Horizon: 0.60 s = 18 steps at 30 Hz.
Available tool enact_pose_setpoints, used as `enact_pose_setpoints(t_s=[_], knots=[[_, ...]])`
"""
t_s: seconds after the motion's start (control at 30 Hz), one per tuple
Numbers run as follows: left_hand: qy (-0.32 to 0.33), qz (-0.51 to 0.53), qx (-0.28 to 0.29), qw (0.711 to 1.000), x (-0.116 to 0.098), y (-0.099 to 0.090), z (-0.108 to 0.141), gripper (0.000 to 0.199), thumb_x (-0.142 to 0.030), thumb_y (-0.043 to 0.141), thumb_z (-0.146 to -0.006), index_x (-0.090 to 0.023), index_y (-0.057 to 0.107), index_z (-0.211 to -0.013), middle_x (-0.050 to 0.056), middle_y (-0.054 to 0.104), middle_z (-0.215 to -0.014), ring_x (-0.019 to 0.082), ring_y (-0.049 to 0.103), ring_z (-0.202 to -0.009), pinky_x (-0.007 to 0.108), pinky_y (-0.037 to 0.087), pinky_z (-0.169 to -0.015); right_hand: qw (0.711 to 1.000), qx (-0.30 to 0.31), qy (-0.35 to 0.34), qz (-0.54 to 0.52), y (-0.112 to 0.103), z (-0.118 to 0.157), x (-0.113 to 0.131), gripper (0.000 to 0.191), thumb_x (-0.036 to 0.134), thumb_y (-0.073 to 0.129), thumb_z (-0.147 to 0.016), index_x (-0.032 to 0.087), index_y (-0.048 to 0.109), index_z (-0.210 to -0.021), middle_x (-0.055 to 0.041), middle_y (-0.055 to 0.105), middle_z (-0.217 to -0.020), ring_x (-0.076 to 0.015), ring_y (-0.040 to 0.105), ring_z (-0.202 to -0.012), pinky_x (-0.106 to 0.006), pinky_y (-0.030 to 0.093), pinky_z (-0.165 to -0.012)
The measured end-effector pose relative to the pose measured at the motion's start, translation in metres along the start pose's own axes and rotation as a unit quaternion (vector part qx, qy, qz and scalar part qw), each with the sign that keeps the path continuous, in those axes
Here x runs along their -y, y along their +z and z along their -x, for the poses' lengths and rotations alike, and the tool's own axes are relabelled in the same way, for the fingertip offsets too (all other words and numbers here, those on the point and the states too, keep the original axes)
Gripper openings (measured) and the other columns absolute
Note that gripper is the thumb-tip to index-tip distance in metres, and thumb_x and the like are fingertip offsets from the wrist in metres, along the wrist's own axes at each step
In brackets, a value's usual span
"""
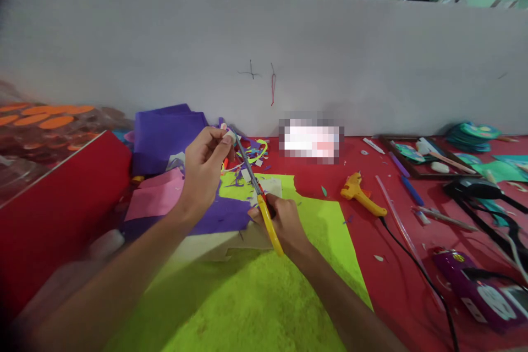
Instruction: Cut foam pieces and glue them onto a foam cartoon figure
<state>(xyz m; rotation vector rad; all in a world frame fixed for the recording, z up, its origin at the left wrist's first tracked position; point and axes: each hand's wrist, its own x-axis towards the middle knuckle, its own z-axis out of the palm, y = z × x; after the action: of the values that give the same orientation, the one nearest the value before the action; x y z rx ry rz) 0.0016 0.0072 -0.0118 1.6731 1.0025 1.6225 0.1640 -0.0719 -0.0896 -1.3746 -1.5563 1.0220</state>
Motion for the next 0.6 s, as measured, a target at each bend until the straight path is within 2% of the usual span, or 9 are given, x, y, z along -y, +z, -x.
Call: enact_pose_setpoints(t_s=[0.2,0.4,0.6], knots=[[0.001,0.035,0.002,0.999,0.002,-0.002,-0.004,0.026,-0.037,0.061,-0.101,-0.021,0.055,-0.081,-0.003,0.052,-0.066,0.011,0.048,-0.059,0.027,0.039,-0.057,1.0,-0.005,-0.005,-0.02,0.002,-0.002,-0.008,0.052,0.071,0.064,-0.085,0.024,0.047,-0.071,0.0051,0.042,-0.052,-0.0118,0.041,-0.046,-0.024,0.028,-0.041],[-0.001,-0.004,0.068,0.998,0.003,-0.009,-0.013,0.028,-0.043,0.063,-0.1,-0.021,0.054,-0.085,-0.002,0.058,-0.068,0.011,0.056,-0.06,0.026,0.043,-0.058,0.99,0.003,-0.07,-0.122,0.012,-0.004,-0.022,0.055,0.078,0.052,-0.092,0.023,0.049,-0.087,0.0059,0.043,-0.064,-0.0113,0.038,-0.051,-0.025,0.035,-0.047],[0.005,0.016,0.085,0.996,0.001,-0.011,-0.016,0.02,-0.032,0.068,-0.096,-0.02,0.054,-0.089,0.0,0.066,-0.074,0.012,0.068,-0.066,0.024,0.052,-0.063,0.992,-0.008,-0.071,-0.102,0.012,-0.006,-0.024,0.067,0.09,0.045,-0.086,0.024,0.047,-0.084,0.0052,0.042,-0.065,-0.012,0.038,-0.053,-0.026,0.034,-0.048]])
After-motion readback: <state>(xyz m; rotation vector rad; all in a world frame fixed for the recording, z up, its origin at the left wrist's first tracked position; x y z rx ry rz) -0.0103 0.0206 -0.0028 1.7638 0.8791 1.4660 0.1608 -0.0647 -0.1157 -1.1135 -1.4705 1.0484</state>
